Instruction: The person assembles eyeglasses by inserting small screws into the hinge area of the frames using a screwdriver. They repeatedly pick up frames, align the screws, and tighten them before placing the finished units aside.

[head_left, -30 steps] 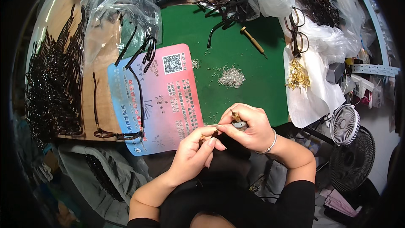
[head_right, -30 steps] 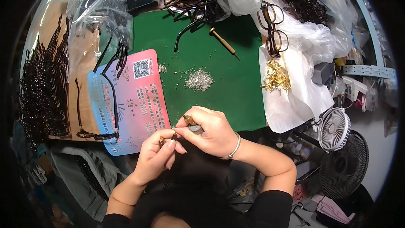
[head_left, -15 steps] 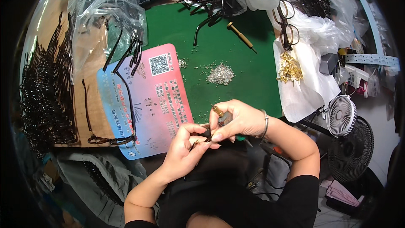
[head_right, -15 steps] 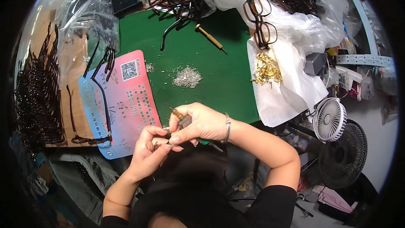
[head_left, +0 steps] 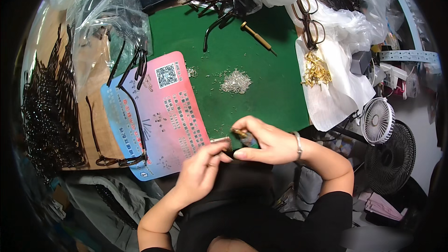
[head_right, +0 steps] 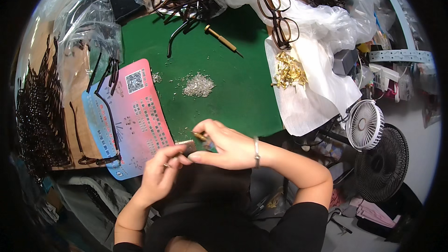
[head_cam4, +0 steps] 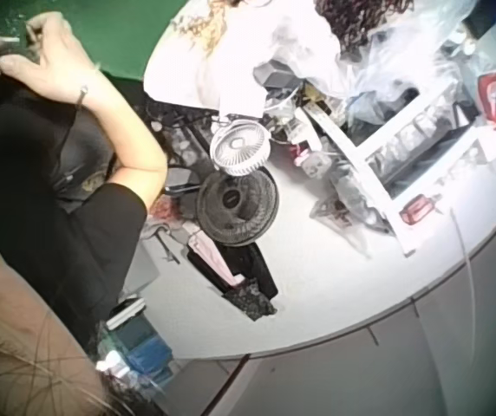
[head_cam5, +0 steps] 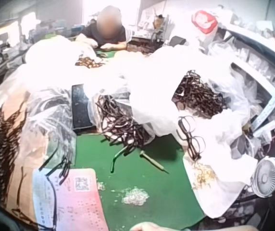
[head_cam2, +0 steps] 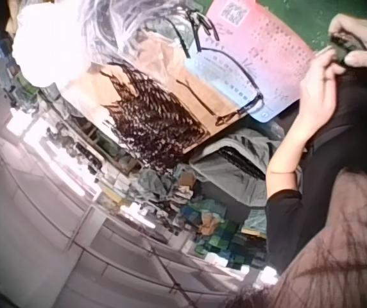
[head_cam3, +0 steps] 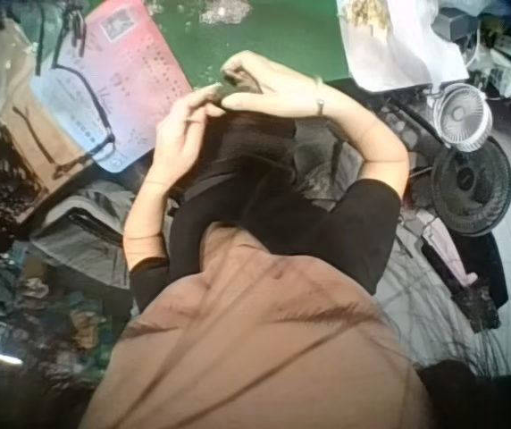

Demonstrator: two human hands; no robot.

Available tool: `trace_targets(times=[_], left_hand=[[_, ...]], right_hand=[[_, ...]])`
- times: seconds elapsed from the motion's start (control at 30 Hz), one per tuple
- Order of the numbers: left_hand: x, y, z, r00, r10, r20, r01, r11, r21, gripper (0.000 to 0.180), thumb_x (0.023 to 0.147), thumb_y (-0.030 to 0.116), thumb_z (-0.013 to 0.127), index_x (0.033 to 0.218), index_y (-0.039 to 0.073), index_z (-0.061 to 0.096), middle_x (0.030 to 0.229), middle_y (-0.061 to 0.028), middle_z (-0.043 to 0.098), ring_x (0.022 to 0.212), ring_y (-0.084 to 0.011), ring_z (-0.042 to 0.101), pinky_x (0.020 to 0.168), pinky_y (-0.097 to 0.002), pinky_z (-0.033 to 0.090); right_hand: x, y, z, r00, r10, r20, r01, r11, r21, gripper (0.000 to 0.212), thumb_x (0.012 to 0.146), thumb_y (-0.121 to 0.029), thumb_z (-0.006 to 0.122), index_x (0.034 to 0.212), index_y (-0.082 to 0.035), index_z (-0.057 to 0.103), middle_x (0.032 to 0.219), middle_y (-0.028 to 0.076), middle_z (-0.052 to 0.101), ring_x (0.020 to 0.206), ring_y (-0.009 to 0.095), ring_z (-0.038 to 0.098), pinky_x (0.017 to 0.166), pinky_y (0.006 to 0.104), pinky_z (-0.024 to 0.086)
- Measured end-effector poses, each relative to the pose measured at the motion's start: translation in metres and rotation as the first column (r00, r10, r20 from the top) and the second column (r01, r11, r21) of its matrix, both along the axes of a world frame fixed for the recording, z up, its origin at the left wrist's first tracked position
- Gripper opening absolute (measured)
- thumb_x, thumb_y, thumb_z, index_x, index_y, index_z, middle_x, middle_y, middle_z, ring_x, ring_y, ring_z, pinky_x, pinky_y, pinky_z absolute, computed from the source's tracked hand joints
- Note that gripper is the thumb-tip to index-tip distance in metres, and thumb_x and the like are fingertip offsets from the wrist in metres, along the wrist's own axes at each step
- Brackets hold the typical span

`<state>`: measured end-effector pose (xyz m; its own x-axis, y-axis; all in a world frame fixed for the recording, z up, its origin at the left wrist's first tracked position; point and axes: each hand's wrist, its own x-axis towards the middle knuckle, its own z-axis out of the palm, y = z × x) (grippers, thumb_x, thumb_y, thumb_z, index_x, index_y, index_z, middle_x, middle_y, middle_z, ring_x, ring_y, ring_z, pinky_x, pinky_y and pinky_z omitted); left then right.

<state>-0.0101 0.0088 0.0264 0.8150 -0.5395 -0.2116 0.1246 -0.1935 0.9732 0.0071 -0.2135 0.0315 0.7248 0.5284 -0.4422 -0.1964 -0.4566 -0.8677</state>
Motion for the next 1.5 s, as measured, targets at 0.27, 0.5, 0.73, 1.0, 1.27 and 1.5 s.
trace_targets(times=[0.27, 0.5, 0.73, 1.0, 1.27, 1.5], left_hand=[[0.008, -0.011, -0.029, 0.971, 0.192, 0.143, -0.213, 0.966, 0.148, 0.034, 0.081, -0.008, 0.045, 0.114, -0.003, 0.048, 0.091, -0.0154, 0.065, 0.077, -0.0216, 0.065, 0.071, -0.0285, 0.050], [0.008, -0.005, -0.026, 0.973, 0.213, 0.091, -0.224, 0.964, 0.145, 0.032, 0.082, -0.008, 0.045, 0.114, -0.003, 0.048, 0.091, -0.0149, 0.065, 0.070, -0.0174, 0.063, 0.067, -0.0271, 0.049], [0.002, 0.006, -0.015, 0.917, 0.342, -0.203, -0.345, 0.938, 0.021, 0.022, 0.092, -0.003, 0.041, 0.113, -0.005, 0.047, 0.090, -0.0101, 0.064, 0.058, -0.0043, 0.051, 0.052, -0.0187, 0.044], [0.013, 0.004, -0.019, 0.938, 0.298, -0.178, -0.299, 0.954, 0.024, 0.022, 0.091, -0.004, 0.041, 0.113, -0.004, 0.048, 0.091, -0.0099, 0.063, 0.070, -0.0069, 0.055, 0.061, -0.0209, 0.046], [0.015, 0.007, -0.017, 0.912, 0.292, -0.287, -0.305, 0.952, 0.001, 0.026, 0.089, -0.006, 0.040, 0.114, -0.004, 0.047, 0.091, -0.0096, 0.064, 0.058, -0.0032, 0.050, 0.051, -0.0186, 0.043], [0.001, -0.003, -0.034, 0.895, 0.235, 0.380, -0.327, 0.924, 0.197, 0.033, 0.079, -0.006, 0.051, 0.112, -0.002, 0.052, 0.085, -0.0137, 0.063, 0.070, -0.0196, 0.063, 0.064, -0.0281, 0.050]], right_hand=[[-0.010, 0.001, 0.001, 0.774, 0.148, 0.616, 0.241, 0.830, -0.502, 0.035, 0.078, -0.011, 0.063, 0.113, -0.010, 0.056, 0.087, 0.010, 0.049, 0.060, 0.020, 0.058, 0.050, 0.0303, 0.048], [-0.011, 0.007, -0.007, 0.708, 0.200, 0.678, 0.293, 0.790, -0.539, 0.033, 0.076, -0.010, 0.065, 0.108, -0.010, 0.061, 0.080, 0.008, 0.049, 0.057, 0.019, 0.057, 0.046, 0.0299, 0.046], [-0.012, 0.009, -0.008, 0.716, 0.192, 0.672, 0.321, 0.763, -0.560, 0.034, 0.076, -0.010, 0.065, 0.109, -0.010, 0.059, 0.082, 0.008, 0.049, 0.058, 0.020, 0.057, 0.046, 0.0305, 0.046], [-0.013, 0.011, -0.010, 0.681, 0.269, 0.681, 0.307, 0.740, -0.599, 0.041, 0.073, -0.009, 0.062, 0.114, -0.012, 0.056, 0.082, 0.008, 0.048, 0.056, 0.020, 0.055, 0.046, 0.0302, 0.046], [-0.011, 0.011, -0.009, 0.725, 0.284, 0.627, 0.242, 0.748, -0.619, 0.046, 0.072, -0.009, 0.060, 0.116, -0.013, 0.053, 0.086, 0.010, 0.048, 0.055, 0.020, 0.056, 0.044, 0.0299, 0.048], [-0.005, 0.040, 0.015, 0.971, 0.047, 0.234, -0.017, 0.992, -0.126, 0.031, 0.085, -0.016, 0.053, 0.115, -0.009, 0.048, 0.086, 0.014, 0.051, 0.071, 0.030, 0.057, 0.060, 0.0387, 0.053]])
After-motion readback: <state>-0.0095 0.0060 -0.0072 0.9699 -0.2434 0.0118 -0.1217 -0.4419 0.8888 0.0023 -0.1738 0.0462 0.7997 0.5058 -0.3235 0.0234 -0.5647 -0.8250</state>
